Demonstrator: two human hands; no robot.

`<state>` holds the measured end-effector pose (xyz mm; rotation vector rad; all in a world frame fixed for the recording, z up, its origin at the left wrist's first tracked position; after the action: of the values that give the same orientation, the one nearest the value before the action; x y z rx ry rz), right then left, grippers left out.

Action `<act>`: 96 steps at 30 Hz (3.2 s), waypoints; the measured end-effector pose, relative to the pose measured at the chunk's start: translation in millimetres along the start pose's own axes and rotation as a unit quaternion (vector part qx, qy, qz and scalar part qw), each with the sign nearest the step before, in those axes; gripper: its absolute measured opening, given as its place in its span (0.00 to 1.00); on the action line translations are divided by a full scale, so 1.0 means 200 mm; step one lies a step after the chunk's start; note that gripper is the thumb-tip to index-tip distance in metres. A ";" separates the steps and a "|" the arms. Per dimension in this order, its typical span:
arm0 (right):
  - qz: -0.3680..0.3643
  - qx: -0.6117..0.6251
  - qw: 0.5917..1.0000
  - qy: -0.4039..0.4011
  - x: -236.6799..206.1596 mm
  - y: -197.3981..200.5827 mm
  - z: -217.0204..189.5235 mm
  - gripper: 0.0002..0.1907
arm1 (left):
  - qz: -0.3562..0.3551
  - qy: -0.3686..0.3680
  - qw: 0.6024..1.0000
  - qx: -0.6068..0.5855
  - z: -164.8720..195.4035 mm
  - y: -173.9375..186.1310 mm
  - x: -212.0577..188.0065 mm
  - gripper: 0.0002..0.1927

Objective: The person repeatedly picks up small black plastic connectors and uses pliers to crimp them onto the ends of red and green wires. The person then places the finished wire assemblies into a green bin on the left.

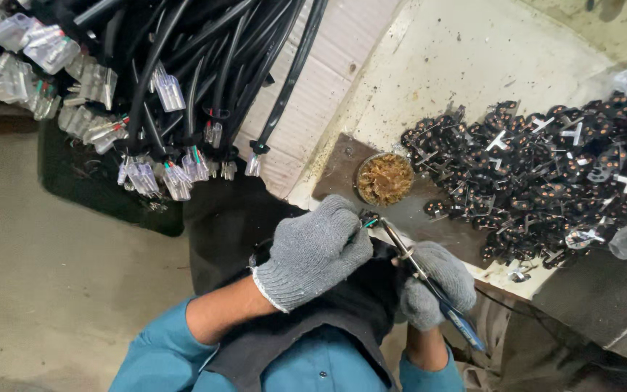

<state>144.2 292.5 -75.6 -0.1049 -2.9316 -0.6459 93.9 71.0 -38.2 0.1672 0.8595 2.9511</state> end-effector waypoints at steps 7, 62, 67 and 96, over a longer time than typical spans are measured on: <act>0.013 -0.090 0.995 0.049 0.00 -0.02 -0.02 0.23 | -0.009 -0.003 1.000 0.007 -0.01 0.00 -0.02 0.11; 0.171 0.071 0.979 -0.091 -0.07 -0.04 0.00 0.20 | 0.019 -0.016 0.999 0.021 0.00 0.00 0.01 0.10; 0.087 0.120 0.982 -0.118 -0.10 -0.05 0.06 0.25 | 0.027 -0.018 0.999 0.018 -0.01 0.00 0.00 0.10; 0.255 0.322 0.911 0.025 -0.04 -0.04 -0.18 0.16 | 0.014 0.004 0.998 0.068 0.03 0.06 0.06 0.11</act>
<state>155.0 269.4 -46.9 -0.7252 -2.7133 0.3863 82.9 65.1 -26.4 0.1750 1.0683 2.9209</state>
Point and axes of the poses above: each hand's wrist, its own x-axis towards the middle knuckle, its own y-axis out of the back of the hand, z = x × y, the point moved 1 cm from there along x, towards the middle knuckle, and after that the axes turned 2 degrees about z, right-handed, at the moved point
